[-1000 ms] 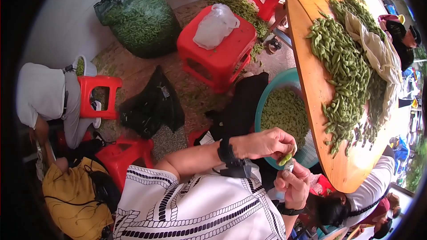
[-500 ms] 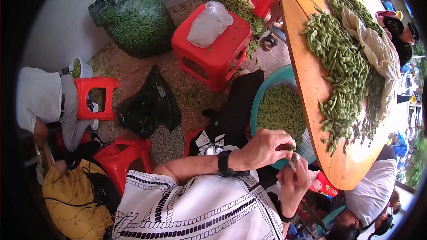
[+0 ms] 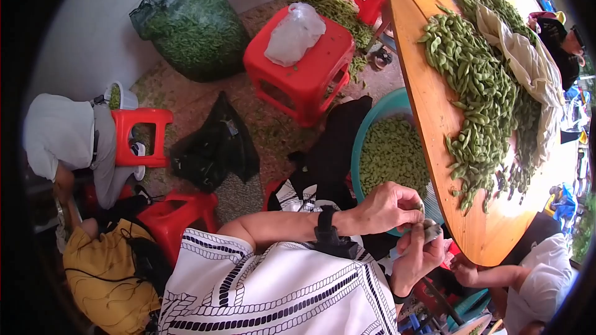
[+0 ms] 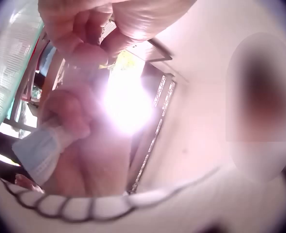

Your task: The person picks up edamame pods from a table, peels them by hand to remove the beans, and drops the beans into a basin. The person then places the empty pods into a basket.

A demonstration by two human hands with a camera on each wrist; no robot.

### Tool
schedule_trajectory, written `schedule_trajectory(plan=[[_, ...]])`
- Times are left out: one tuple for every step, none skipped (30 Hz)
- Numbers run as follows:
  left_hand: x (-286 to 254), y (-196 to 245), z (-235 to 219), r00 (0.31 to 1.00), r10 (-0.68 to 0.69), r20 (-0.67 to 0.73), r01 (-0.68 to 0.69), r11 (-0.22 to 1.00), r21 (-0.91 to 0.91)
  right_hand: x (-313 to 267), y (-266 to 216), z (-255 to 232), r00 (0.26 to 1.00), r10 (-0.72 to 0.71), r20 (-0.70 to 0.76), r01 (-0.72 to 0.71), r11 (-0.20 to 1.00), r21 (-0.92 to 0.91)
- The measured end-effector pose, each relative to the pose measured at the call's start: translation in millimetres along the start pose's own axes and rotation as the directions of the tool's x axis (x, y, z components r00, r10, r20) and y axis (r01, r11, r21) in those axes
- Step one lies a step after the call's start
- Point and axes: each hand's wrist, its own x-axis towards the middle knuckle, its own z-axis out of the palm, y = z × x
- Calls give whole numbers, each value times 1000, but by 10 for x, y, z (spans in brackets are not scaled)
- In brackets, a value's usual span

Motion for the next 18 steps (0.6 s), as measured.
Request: schedule_trajectory(plan=[[16, 51, 1, 995, -69, 74, 77, 992, -103, 12, -31, -10, 1000, 2, 2, -2, 1000, 5], [24, 73, 19, 992, -68, 110, 81, 990, -117, 31, -55, -39, 997, 81, -17, -78, 987, 139], [39, 66, 44, 992, -69, 109, 82, 990, -114, 51, -72, -67, 986, 163, -26, -150, 951, 271], [56, 54, 82, 990, -68, 125, 87, 984, -157, 74, -89, -77, 985, 171, -36, -151, 936, 320], [76, 46, 122, 988, -66, 143, 94, 975, -199, 95, -68, -105, 985, 171, -38, -150, 934, 323], [106, 34, 146, 987, -53, 149, 72, 989, -128, 119, -28, -135, 986, 145, -84, -115, 951, 287], [133, 19, 194, 987, -52, 152, 72, 989, -126, 128, -5, -157, 985, 116, -131, -81, 965, 249], [156, -4, 252, 993, 40, 108, -41, 999, 6, 102, -16, -161, 992, 1, -128, 11, 995, 98], [165, 5, 295, 988, 136, 76, -146, 979, 141, 101, -7, -162, 991, 2, -131, 11, 995, 100], [180, 50, 329, 992, 104, 78, -116, 976, 184, 105, 2, -161, 972, -160, -173, 148, 986, -79], [203, 73, 361, 992, 101, 80, -115, 976, 185, 111, 7, -161, 929, -322, -184, 269, 927, -261], [231, 83, 396, 990, 112, 88, -124, 981, 149, 128, -18, -180, 915, -356, -188, 286, 904, -318], [256, 93, 430, 988, 124, 94, -134, 984, 113, 149, -35, -187, 915, -355, -190, 285, 904, -317], [277, 109, 463, 984, 160, 80, -167, 982, 88, 174, -52, -191, 901, -365, -233, 277, 899, -338], [291, 111, 490, 984, 160, 82, -167, 982, 90, 196, -79, -204, 885, -376, -276, 268, 894, -358], [308, 115, 512, 973, 224, 50, -229, 964, 137, 214, -123, -228, 887, -366, -281, 261, 901, -347], [319, 121, 525, 957, 288, 22, -287, 940, 186, 232, -148, -261, 885, -368, -284, 264, 901, -345], [320, 128, 520, 956, 291, 26, -290, 938, 188, 247, -167, -300, 885, -336, -324, 256, 930, -265]])
